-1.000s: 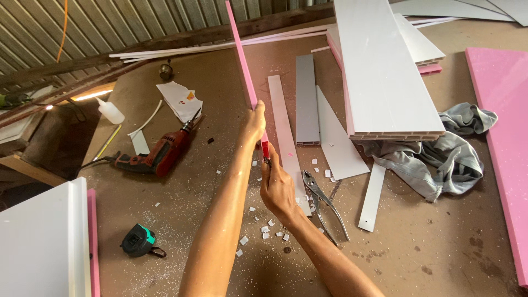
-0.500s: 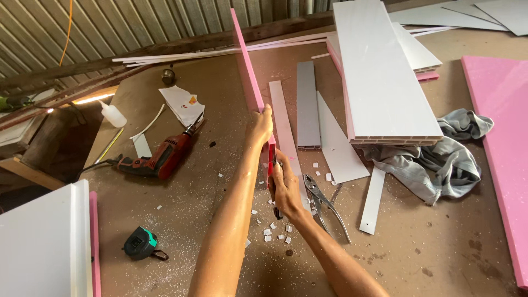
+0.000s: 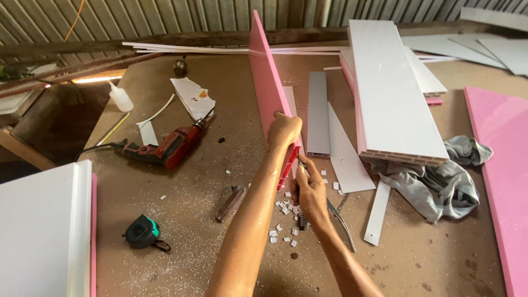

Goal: The person holds a pink plastic sheet upright and uses a utility knife to trim its edge. They repeatedly score and snap off small pieces of the sheet's edge while working at a cluttered workbench.

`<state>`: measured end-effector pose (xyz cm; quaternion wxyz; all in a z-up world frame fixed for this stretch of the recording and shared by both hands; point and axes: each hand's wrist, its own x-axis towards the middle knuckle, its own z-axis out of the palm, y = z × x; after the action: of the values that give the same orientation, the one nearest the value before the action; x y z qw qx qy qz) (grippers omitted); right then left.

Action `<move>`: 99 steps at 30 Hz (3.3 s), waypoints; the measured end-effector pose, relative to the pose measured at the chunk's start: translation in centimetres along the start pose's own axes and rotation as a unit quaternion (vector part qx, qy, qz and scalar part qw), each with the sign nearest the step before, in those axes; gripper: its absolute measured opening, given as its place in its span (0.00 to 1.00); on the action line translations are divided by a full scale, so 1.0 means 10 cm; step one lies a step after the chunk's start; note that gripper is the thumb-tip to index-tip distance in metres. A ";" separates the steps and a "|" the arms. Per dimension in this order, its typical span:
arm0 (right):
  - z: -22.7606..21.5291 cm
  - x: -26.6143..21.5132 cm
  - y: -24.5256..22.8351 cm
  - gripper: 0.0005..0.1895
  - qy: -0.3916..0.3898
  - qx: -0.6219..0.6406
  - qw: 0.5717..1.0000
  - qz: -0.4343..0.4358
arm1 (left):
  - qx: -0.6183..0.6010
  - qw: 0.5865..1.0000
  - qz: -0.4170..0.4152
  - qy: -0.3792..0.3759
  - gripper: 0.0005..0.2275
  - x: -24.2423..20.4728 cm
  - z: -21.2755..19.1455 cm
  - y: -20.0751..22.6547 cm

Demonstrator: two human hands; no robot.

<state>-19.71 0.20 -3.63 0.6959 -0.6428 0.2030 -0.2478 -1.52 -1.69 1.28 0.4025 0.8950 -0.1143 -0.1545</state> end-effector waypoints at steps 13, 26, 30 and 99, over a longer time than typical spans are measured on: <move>0.21 -0.15 -0.23 0.22 -0.037 -0.032 0.999 -0.020 | -0.085 0.996 -0.007 -0.017 0.28 -0.17 -0.34 -0.09; 0.47 -0.13 -0.16 0.20 0.060 -0.181 0.979 -0.069 | -0.123 0.992 0.011 -0.040 0.28 -0.14 -0.37 -0.17; 0.48 -0.10 -0.09 0.19 0.083 -0.207 0.971 -0.086 | -0.117 0.992 0.027 -0.047 0.33 -0.12 -0.32 -0.18; 0.35 -0.11 0.04 0.24 -0.005 -0.275 0.956 -0.104 | 0.007 0.999 0.039 0.031 0.31 0.12 -0.27 -0.39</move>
<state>-18.45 3.62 -3.71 0.4634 -0.8281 0.1923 -0.2502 0.92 2.33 -0.20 0.4050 0.8972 -0.1376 -0.1100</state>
